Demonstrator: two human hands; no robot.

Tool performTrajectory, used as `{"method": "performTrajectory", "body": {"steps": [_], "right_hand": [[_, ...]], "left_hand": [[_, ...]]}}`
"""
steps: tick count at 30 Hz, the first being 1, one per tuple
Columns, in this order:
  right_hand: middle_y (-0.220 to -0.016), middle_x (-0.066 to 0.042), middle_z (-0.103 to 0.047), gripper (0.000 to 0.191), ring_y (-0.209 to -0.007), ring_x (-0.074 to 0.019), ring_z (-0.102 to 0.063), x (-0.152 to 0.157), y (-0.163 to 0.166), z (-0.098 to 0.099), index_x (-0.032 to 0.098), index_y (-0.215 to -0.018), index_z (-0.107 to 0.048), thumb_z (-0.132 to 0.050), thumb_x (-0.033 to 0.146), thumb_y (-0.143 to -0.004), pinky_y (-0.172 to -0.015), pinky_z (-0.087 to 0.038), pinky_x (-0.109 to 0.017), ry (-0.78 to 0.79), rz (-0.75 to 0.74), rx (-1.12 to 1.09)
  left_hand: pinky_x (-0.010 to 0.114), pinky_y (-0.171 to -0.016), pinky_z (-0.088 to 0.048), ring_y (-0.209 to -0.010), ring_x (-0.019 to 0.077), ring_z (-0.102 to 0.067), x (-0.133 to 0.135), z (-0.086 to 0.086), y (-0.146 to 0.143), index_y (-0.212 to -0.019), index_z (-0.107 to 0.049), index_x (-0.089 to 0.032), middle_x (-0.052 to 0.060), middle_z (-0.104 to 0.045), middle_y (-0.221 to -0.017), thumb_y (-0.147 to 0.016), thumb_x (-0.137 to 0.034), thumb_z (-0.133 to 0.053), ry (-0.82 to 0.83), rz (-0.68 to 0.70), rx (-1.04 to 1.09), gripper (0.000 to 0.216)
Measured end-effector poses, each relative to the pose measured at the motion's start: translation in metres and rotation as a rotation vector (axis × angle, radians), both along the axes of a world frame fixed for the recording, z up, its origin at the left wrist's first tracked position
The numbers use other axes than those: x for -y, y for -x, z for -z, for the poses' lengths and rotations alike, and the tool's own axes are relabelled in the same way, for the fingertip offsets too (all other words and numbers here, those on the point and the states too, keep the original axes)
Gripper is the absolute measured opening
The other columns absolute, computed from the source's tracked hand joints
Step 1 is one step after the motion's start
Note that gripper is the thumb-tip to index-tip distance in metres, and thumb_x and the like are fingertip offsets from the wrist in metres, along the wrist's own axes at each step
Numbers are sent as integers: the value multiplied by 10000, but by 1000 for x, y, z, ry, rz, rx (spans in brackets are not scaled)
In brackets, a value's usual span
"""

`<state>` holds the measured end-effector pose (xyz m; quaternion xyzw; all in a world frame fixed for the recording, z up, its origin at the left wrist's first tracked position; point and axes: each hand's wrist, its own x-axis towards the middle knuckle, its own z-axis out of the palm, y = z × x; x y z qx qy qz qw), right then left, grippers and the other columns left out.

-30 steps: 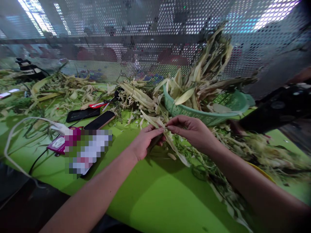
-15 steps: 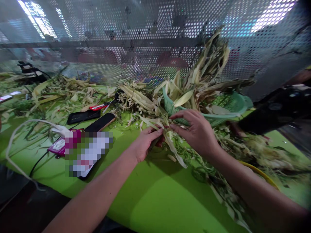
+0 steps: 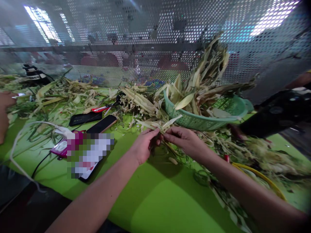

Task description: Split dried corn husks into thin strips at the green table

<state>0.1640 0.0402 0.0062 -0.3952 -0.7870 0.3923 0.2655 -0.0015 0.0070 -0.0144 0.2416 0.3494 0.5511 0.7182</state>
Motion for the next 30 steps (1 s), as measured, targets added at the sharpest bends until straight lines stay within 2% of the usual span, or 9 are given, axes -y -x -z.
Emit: {"method": "performTrajectory", "body": {"steps": [5, 9, 13, 19, 24, 26, 30], "right_hand": [[-723, -4, -614, 263, -702, -180, -565, -3, -1, 6, 199, -791, -652, -517, 400, -894, -654, -443, -289, -36, 9, 12], [-830, -33, -622, 226, -786, -194, -581, 1, 1, 0, 205, -815, -661, -503, 337, -908, -725, -451, -305, -198, 16, 79], [-918, -55, -609, 226, -828, -200, -589, 2, 0, -7, 217, -810, -668, -492, 305, -920, -767, -456, -312, -321, -14, 152], [-956, -58, -602, 229, -858, -207, -598, -3, -3, -10, 228, -786, -685, -523, 330, -911, -792, -468, -321, -343, -54, 137], [-928, -54, -597, 257, -860, -200, -590, -4, -5, -9, 212, -728, -666, -554, 369, -897, -790, -462, -317, -284, -51, 92], [-900, -48, -619, 254, -838, -200, -597, -4, -5, -5, 206, -735, -669, -590, 405, -873, -783, -465, -317, -183, -17, 34], [-901, -48, -674, 296, -859, -213, -616, -5, -5, 2, 205, -885, -686, -633, 491, -827, -815, -476, -339, 98, 57, -165]], "left_hand": [[188, -464, -223, -465, 26, -291, 3, 0, 1, -722, -503, -151, -47, -455, -615, -750, -389, -723, -78, 39, -118, 325], [211, -461, -132, -458, 33, -229, 4, 0, 3, -690, -449, -165, -80, -328, -559, -752, -422, -716, -101, 51, -172, 376], [219, -462, -128, -455, 33, -221, 3, 1, 5, -702, -458, -166, -82, -335, -556, -743, -409, -729, -67, 34, -172, 365], [214, -452, -140, -451, 29, -234, 4, -3, 7, -680, -446, -165, -72, -363, -568, -741, -392, -734, -66, 4, -194, 371], [212, -453, -148, -457, 32, -236, 3, -3, 9, -687, -453, -166, -69, -353, -575, -765, -407, -711, -95, 8, -215, 361], [216, -462, -156, -469, 39, -245, 3, -2, 10, -700, -465, -167, -66, -350, -581, -781, -428, -691, -119, 43, -239, 355], [231, -484, -172, -501, 62, -277, 4, -1, 9, -779, -514, -175, -57, -359, -590, -823, -459, -636, -156, 111, -304, 312]]}}
